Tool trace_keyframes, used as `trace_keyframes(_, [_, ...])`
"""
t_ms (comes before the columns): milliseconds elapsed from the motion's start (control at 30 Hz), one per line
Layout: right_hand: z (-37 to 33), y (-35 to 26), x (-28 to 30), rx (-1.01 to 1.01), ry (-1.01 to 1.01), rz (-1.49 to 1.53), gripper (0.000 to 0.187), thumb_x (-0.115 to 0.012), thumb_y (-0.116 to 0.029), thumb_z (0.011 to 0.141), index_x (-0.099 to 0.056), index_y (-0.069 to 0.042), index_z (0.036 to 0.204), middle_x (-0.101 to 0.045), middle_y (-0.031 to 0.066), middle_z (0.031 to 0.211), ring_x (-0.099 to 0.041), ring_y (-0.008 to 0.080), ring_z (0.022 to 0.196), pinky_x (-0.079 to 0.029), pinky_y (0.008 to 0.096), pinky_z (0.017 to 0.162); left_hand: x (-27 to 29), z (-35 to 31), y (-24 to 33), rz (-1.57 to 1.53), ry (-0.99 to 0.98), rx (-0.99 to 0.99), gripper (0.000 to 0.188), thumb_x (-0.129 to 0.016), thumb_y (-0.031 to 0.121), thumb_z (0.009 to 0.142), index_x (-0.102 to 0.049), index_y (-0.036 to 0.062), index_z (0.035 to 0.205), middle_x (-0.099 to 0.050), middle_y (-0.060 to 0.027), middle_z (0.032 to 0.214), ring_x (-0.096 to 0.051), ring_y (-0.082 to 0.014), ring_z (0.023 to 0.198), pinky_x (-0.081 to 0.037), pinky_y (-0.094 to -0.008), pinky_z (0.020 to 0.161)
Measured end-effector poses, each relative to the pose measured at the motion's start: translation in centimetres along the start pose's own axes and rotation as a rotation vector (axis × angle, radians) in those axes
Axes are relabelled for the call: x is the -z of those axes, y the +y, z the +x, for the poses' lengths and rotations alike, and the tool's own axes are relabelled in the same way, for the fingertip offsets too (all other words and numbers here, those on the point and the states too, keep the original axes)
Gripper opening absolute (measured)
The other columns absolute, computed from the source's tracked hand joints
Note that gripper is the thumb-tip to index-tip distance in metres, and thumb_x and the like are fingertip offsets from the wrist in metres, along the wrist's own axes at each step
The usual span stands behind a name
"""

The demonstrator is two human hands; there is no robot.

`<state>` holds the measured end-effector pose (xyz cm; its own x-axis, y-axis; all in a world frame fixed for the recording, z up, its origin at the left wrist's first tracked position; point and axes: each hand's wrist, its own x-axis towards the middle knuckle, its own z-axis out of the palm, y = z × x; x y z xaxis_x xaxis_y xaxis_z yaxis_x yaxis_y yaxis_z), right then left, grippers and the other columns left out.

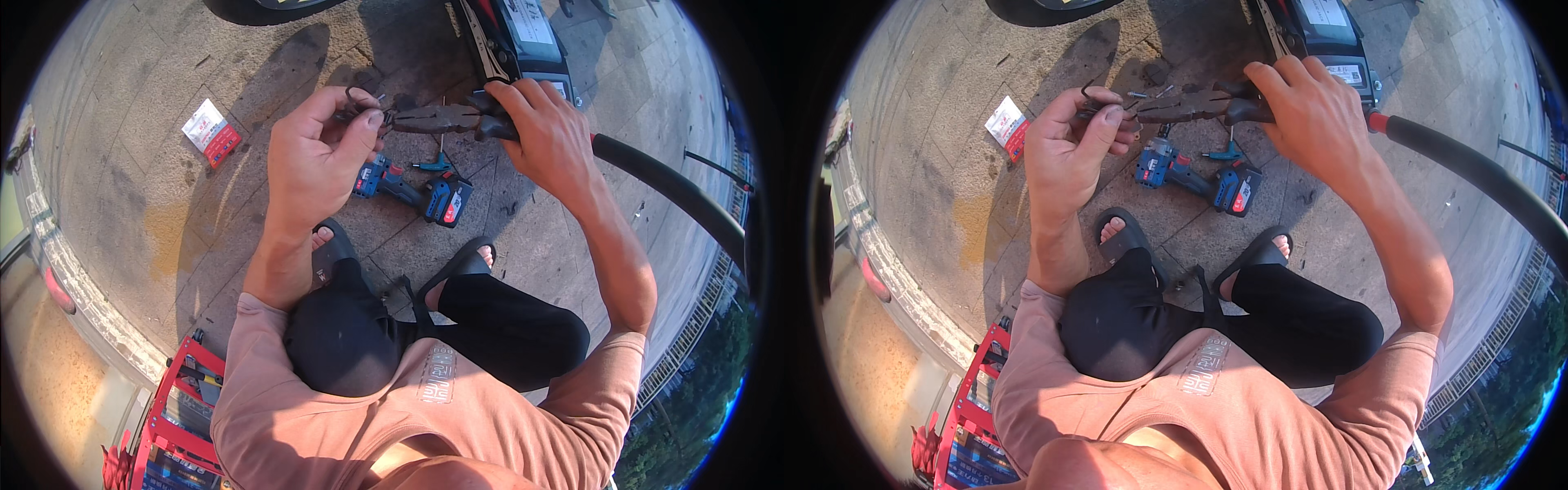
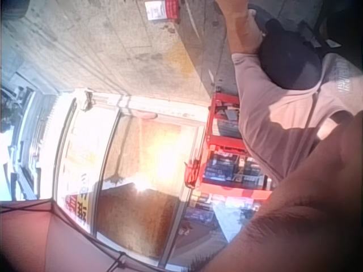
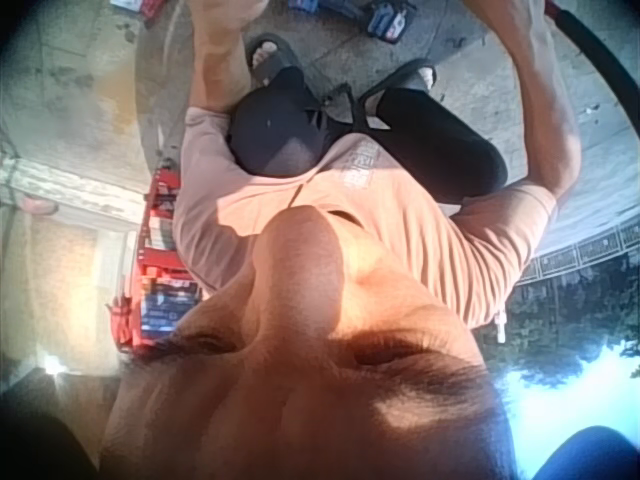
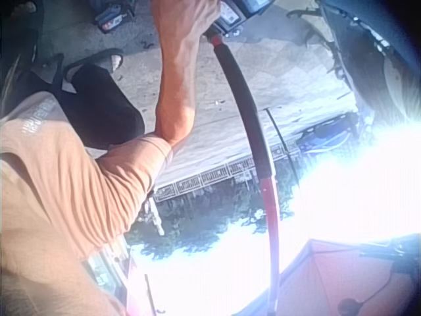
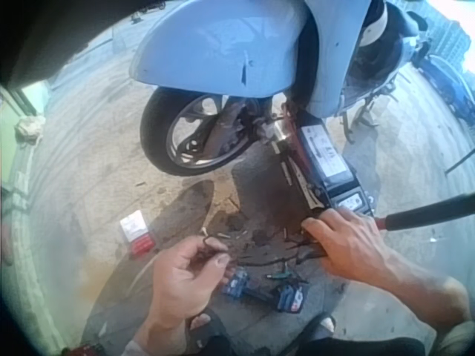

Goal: The person sits on the ground and uses pliers to bend small metal pins, then inserts them into brake pads. They handle multiple brake pads and pins, repeatedly bending and inserting the pins to secure the pads.

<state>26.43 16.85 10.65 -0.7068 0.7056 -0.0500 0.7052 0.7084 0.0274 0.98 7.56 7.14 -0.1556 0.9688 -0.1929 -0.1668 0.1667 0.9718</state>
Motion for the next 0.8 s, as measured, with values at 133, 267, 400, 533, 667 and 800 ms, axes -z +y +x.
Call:
trace_keyframes(133, [0.00, -0.04, 0.11, 0.004, -0.008, 0.003, 0.059, -0.082, -0.013, 0.071, -0.057, -0.014, 0.124, -0.061, 0.0067, 0.100, -0.062, 0.0247, 0.093, -0.053, 0.0366, 0.071, 0.03, 0.00, -0.07, -0.014, -0.004, 0.004, 0.016, -0.067, 0.007, 0.091, -0.065, -0.0008, 0.105, -0.067, -0.0025, 0.085, -0.065, -0.0076, 0.071, -0.053, -0.0216, 0.065])
trace_keyframes(267, [0.03, -0.01, 0.07, 0.013, -0.001, 0.000, 0.058, -0.082, -0.013, 0.070, -0.057, -0.014, 0.124, -0.061, 0.0067, 0.099, -0.062, 0.0247, 0.093, -0.053, 0.0365, 0.071, 0.09, -0.02, -0.10, 0.004, -0.009, 0.009, 0.016, -0.068, 0.007, 0.091, -0.065, -0.0009, 0.105, -0.067, -0.0023, 0.085, -0.065, -0.0077, 0.071, -0.053, -0.0215, 0.065])
trace_keyframes(400, [0.06, 0.06, 0.01, 0.010, -0.006, -0.005, 0.059, -0.082, -0.013, 0.070, -0.057, -0.014, 0.124, -0.061, 0.0067, 0.099, -0.062, 0.0247, 0.093, -0.053, 0.0364, 0.071, 0.10, 0.00, -0.16, 0.009, -0.012, 0.005, 0.016, -0.068, 0.007, 0.091, -0.065, -0.0009, 0.105, -0.067, -0.0023, 0.085, -0.065, -0.0077, 0.071, -0.052, -0.0215, 0.065])
trace_keyframes(533, [0.08, 0.01, -0.05, 0.015, -0.003, -0.003, 0.058, -0.081, -0.013, 0.071, -0.057, -0.014, 0.123, -0.060, 0.0068, 0.100, -0.061, 0.0247, 0.093, -0.053, 0.0366, 0.072, 0.05, -0.01, -0.20, -0.010, -0.011, 0.011, 0.016, -0.068, 0.007, 0.091, -0.065, -0.0010, 0.105, -0.067, -0.0023, 0.085, -0.065, -0.0077, 0.071, -0.052, -0.0215, 0.065])
trace_keyframes(667, [0.04, -0.02, -0.10, 0.020, 0.002, -0.003, 0.056, -0.080, -0.013, 0.072, -0.057, -0.014, 0.123, -0.060, 0.0068, 0.100, -0.061, 0.0249, 0.093, -0.053, 0.0368, 0.073, 0.00, 0.02, -0.24, 0.012, -0.016, 0.009, 0.016, -0.067, 0.007, 0.091, -0.065, -0.0010, 0.105, -0.067, -0.0023, 0.085, -0.065, -0.0077, 0.071, -0.053, -0.0215, 0.065])
trace_keyframes(800, [0.00, 0.04, -0.22, 0.020, -0.001, 0.002, 0.055, -0.080, -0.013, 0.072, -0.057, -0.014, 0.121, -0.060, 0.0068, 0.099, -0.061, 0.0253, 0.093, -0.053, 0.0368, 0.073, 0.00, 0.02, -0.26, 0.000, -0.019, 0.007, 0.016, -0.067, 0.007, 0.091, -0.065, -0.0012, 0.105, -0.067, -0.0026, 0.086, -0.066, -0.0077, 0.072, -0.053, -0.0215, 0.065])
